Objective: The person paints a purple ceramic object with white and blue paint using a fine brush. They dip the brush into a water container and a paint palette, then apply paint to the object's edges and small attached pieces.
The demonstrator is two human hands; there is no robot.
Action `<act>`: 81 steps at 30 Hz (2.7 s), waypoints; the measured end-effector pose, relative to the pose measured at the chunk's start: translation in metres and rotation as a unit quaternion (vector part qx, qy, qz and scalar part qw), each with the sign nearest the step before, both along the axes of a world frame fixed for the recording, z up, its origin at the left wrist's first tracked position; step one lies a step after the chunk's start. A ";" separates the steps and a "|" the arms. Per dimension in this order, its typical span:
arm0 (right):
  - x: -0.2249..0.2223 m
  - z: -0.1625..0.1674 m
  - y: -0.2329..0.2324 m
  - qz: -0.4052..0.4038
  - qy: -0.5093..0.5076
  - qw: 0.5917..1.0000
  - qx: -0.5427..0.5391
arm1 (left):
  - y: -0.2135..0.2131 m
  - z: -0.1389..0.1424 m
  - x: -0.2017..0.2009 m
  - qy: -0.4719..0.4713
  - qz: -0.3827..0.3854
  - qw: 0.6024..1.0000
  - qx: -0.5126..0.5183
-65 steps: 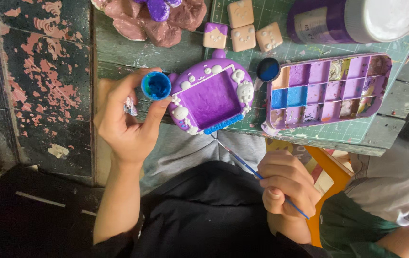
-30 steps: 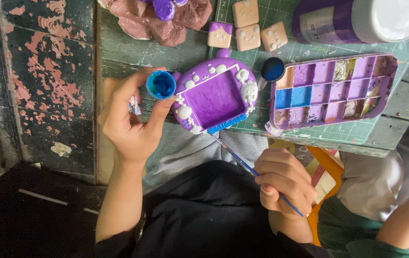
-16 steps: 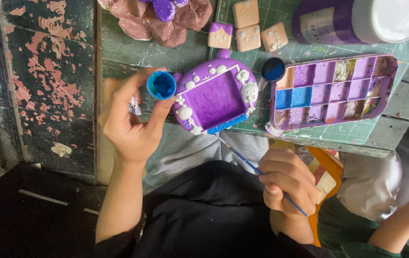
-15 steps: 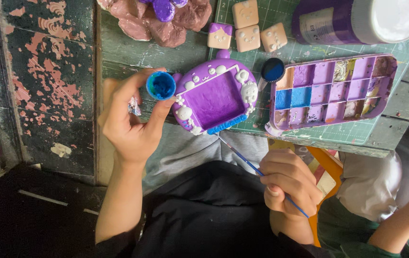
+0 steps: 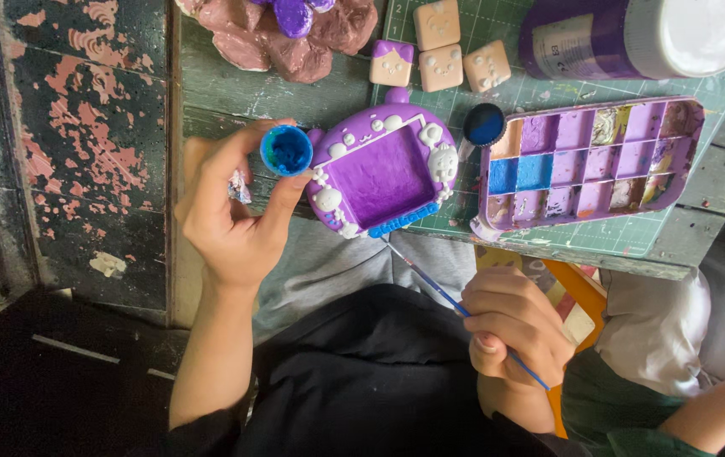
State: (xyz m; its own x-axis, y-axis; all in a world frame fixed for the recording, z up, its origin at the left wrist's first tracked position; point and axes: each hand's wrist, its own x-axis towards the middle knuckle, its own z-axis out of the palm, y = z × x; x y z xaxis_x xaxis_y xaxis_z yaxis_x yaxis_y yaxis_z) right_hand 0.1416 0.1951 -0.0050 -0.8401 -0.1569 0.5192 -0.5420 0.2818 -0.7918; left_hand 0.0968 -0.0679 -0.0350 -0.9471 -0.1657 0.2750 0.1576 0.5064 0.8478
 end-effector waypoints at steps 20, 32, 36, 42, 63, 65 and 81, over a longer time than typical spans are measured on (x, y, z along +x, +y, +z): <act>-0.002 -0.004 0.002 -0.024 0.022 0.999 -0.004 | -0.001 -0.001 0.000 0.002 0.003 1.000 -0.005; 0.000 -0.002 0.002 -0.033 0.006 0.999 0.010 | -0.001 -0.002 0.000 -0.001 0.001 1.000 0.002; 0.001 -0.002 0.002 -0.033 0.000 0.999 0.018 | -0.001 -0.002 0.001 0.001 0.001 1.000 -0.002; 0.001 -0.004 0.005 -0.037 0.011 0.999 0.011 | 0.000 -0.001 0.002 -0.003 0.004 1.000 -0.007; 0.005 -0.005 0.009 -0.100 -0.001 0.995 -0.002 | 0.001 -0.003 0.002 0.000 0.010 1.000 -0.006; 0.005 -0.006 0.009 -0.095 0.011 0.995 -0.003 | 0.002 -0.002 0.002 -0.004 0.012 1.000 0.001; 0.001 -0.005 0.011 -0.044 0.021 0.999 0.017 | 0.002 0.001 0.001 -0.011 0.014 1.000 -0.004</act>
State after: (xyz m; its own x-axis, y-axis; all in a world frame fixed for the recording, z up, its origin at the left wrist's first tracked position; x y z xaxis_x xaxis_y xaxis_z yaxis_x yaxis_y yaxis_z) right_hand 0.1427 0.2057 -0.0102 -0.8291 -0.1008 0.5500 -0.5462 0.3559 -0.7583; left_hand 0.0981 -0.0660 -0.0339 -0.9481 -0.1894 0.2555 0.1251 0.5162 0.8473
